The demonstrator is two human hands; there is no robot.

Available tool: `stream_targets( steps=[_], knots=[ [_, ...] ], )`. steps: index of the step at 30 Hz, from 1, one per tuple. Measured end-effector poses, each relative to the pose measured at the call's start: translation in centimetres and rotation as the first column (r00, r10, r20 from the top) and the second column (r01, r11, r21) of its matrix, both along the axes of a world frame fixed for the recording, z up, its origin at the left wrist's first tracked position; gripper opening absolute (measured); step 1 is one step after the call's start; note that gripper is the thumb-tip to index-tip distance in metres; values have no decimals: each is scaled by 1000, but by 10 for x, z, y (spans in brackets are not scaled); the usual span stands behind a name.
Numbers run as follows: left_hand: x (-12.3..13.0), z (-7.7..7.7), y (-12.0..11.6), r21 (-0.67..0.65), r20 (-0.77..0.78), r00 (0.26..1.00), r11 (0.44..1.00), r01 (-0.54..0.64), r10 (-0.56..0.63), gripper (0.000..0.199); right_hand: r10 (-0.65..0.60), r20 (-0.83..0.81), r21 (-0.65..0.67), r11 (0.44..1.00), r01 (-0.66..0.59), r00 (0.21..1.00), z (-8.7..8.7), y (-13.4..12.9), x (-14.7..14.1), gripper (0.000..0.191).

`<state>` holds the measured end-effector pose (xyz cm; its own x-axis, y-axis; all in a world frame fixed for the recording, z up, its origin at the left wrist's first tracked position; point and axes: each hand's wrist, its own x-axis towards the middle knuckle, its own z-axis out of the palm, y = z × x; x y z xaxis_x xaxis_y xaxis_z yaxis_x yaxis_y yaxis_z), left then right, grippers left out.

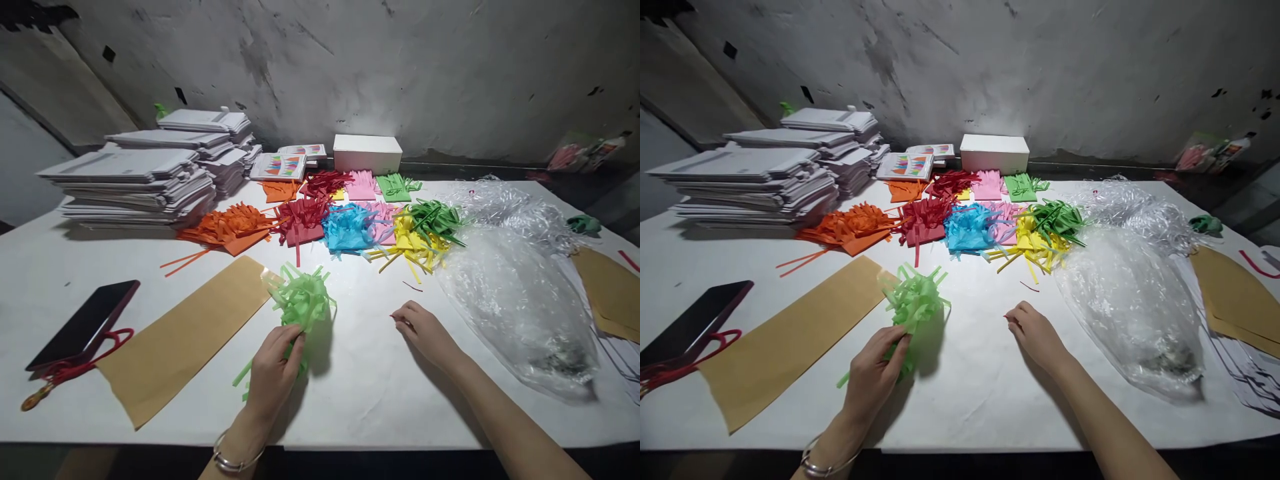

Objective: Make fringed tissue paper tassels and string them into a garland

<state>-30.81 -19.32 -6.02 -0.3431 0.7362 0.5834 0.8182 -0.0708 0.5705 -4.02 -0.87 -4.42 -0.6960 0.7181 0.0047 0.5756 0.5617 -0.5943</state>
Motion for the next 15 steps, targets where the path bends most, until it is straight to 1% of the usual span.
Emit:
stream_targets(
  steps=[6, 8, 10, 11, 13, 15],
  knots=[
    [1, 0, -2, -16, 17, 1000, 1000, -11, 12, 11, 46, 60, -1, 999, -46, 997, -1, -1, -13, 23],
    [1, 0, -2, -14, 17, 1000, 1000, -13, 13, 11, 72, 63, -37, 997, -70, 995, 4, -2, -15, 21],
    [1, 1, -2, -10, 13, 1000, 1000, -13, 14, 11, 115, 42, -103, 989, -110, 992, 15, -5, -9, 16],
    [0, 1, -2, -7, 10, 1000, 1000, -12, 12, 11, 135, 25, -146, 981, -130, 991, 21, -8, -2, 15],
    [0, 0, -1, -5, -4, 1000, 1000, -7, 7, 11, 152, -8, -231, 961, -150, 988, 32, -18, 22, 21],
    [0, -2, -1, -6, -32, 999, 1000, -1, 1, 11, 86, -22, -324, 942, -88, 996, 37, -36, 63, 36]
  ],
)
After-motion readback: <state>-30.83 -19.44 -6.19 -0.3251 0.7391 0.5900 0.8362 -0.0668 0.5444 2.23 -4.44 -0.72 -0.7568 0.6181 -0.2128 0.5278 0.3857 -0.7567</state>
